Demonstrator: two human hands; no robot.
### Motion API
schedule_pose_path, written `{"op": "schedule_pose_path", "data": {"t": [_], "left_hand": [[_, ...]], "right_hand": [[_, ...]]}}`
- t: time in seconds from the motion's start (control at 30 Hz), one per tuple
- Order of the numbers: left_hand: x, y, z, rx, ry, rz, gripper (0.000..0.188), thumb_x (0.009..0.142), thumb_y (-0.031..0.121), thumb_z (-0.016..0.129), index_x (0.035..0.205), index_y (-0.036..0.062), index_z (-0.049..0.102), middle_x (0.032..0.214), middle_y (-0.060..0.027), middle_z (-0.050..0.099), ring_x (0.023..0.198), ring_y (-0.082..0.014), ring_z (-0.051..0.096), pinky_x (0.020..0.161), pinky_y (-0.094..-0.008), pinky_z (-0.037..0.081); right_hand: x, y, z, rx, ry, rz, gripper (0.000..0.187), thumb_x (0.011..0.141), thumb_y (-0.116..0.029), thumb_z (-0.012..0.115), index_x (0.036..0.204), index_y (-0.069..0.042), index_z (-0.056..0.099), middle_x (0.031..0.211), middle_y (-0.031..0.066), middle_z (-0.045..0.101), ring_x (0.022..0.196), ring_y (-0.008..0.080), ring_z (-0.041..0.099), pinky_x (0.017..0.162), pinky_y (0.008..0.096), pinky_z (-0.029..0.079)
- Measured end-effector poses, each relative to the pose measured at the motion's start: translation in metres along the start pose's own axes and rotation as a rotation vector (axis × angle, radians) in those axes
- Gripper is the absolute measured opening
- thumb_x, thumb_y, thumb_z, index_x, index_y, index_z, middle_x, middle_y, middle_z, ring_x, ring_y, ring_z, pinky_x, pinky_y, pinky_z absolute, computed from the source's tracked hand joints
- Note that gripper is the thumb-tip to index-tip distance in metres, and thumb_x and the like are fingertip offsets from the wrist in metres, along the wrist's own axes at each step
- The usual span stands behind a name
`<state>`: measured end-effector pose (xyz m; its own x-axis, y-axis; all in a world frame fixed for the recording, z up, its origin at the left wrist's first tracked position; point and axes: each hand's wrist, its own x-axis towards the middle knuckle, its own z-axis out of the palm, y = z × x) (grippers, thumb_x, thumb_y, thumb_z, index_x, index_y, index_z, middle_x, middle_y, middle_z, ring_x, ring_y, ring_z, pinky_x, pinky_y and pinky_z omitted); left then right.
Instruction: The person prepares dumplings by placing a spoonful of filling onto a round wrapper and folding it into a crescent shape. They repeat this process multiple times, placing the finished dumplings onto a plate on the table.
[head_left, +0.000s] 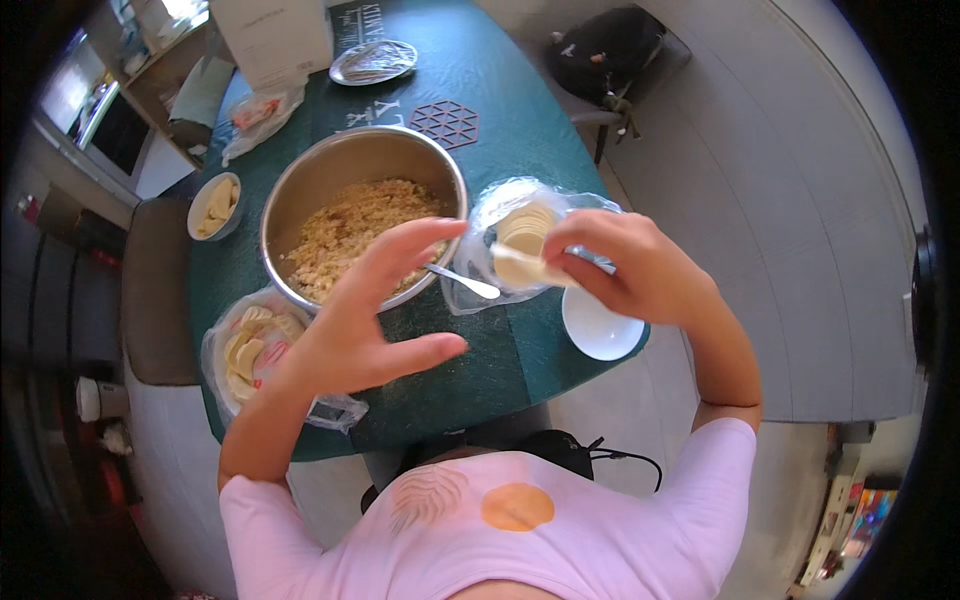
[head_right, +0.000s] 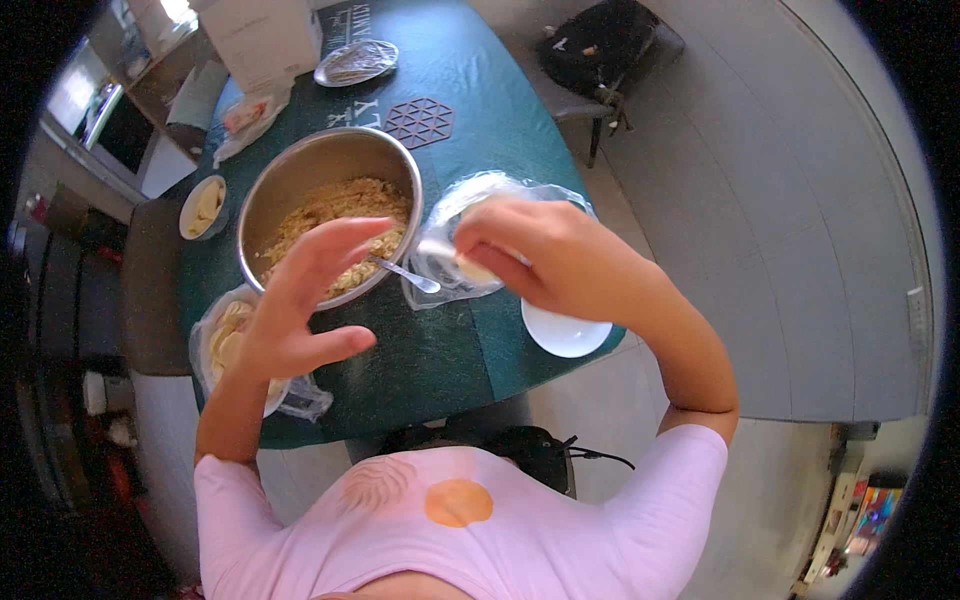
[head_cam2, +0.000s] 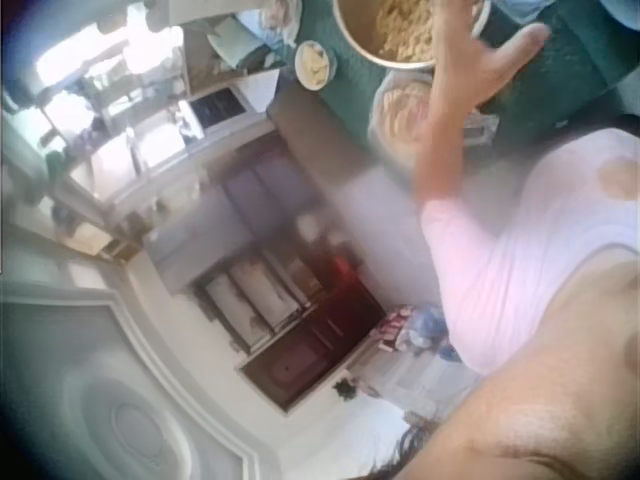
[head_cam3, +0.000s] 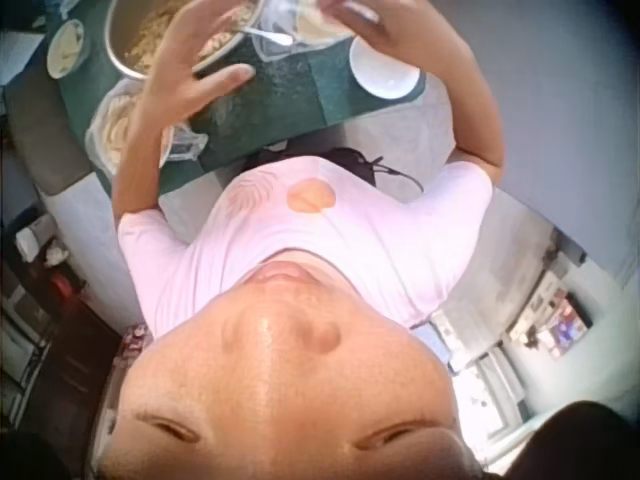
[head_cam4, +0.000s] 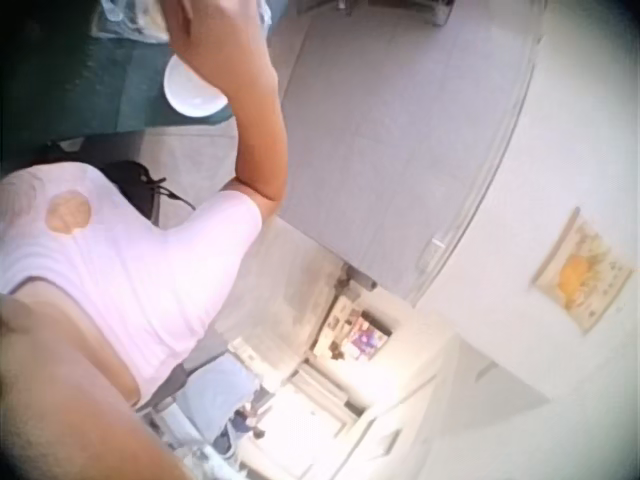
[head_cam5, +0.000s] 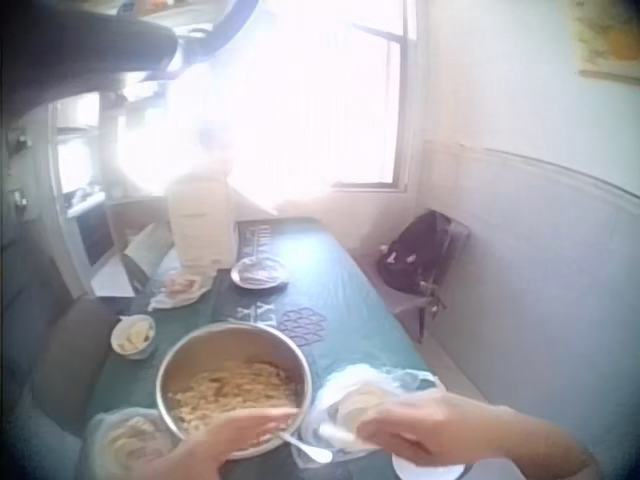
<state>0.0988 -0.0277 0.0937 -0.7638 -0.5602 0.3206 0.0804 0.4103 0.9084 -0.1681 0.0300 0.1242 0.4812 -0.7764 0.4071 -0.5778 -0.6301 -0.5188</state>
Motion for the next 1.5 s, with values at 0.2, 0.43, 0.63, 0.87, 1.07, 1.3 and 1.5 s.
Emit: {"op": "schedule_pose_path", "data": {"t": [0.2,0.43,0.63,0.87,1.07,1.3,1.5], "left_hand": [[0.007,-0.004,-0.002,-0.708,-0.363,-0.36,0.066,0.081,0.006,0.066,0.139,0.0,0.034,0.129,-0.0121,0.048,0.117,-0.0191,0.051,0.098,-0.0328,0.043],[-0.063,-0.005,-0.017,-1.07,0.18,-0.781,0.054,0.084,0.004,0.061,0.133,-0.0028,0.04,0.121,-0.0142,0.055,0.108,-0.0214,0.059,0.091,-0.0352,0.049],[-0.122,-0.022,-0.028,-1.191,0.485,-0.805,0.038,0.089,0.009,0.056,0.124,-0.0011,0.047,0.115,-0.0194,0.059,0.102,-0.0301,0.062,0.088,-0.0388,0.052],[-0.147,-0.029,-0.033,-1.19,0.57,-0.74,0.038,0.088,0.01,0.056,0.124,-0.0007,0.047,0.116,-0.019,0.058,0.109,-0.0332,0.058,0.093,-0.0421,0.049],[-0.154,-0.03,-0.039,-1.178,0.574,-0.715,0.041,0.086,0.009,0.056,0.125,0.0002,0.046,0.117,-0.0181,0.058,0.109,-0.0339,0.058,0.095,-0.0443,0.047],[-0.158,-0.03,-0.044,-1.161,0.609,-0.775,0.041,0.086,0.009,0.055,0.125,0.0001,0.046,0.118,-0.0174,0.058,0.11,-0.0344,0.057,0.097,-0.0454,0.045],[-0.164,-0.032,-0.047,-1.155,0.626,-0.742,0.041,0.088,0.011,0.055,0.125,-0.0033,0.046,0.119,-0.0201,0.057,0.111,-0.0334,0.057,0.098,-0.0431,0.044]], "right_hand": [[0.035,-0.025,0.026,0.103,-0.058,-0.145,0.015,0.08,-0.003,0.063,0.093,-0.005,0.059,0.082,0.0119,0.064,0.072,0.0309,0.063,0.058,0.0356,0.05],[0.013,0.015,0.042,-0.302,-0.271,0.172,0.06,0.074,0.001,0.065,0.13,-0.011,0.045,0.099,0.0158,0.057,0.088,0.0314,0.06,0.075,0.0407,0.05],[0.019,0.039,0.08,-0.139,-0.319,-0.127,0.044,0.076,-0.005,0.064,0.119,-0.008,0.052,0.097,0.0123,0.056,0.085,0.0302,0.06,0.073,0.0394,0.051],[0.062,0.023,0.09,-0.17,-0.188,-0.279,0.024,0.076,-0.003,0.062,0.1,-0.003,0.058,0.095,0.0122,0.057,0.085,0.0283,0.061,0.072,0.0366,0.052],[0.122,0.033,0.097,0.06,-0.082,-0.092,0.018,0.081,-0.001,0.06,0.099,-0.001,0.062,0.092,0.0156,0.061,0.08,0.0318,0.062,0.071,0.0373,0.051],[0.165,0.033,0.139,-0.001,-0.232,-0.32,0.028,0.077,0.002,0.059,0.105,-0.004,0.063,0.101,0.014,0.063,0.089,0.0312,0.063,0.078,0.0375,0.052],[0.157,0.027,0.137,-0.096,-0.463,-0.428,0.032,0.075,0.0,0.056,0.106,-0.003,0.062,0.106,0.0168,0.061,0.089,0.032,0.064,0.077,0.0378,0.052]]}}
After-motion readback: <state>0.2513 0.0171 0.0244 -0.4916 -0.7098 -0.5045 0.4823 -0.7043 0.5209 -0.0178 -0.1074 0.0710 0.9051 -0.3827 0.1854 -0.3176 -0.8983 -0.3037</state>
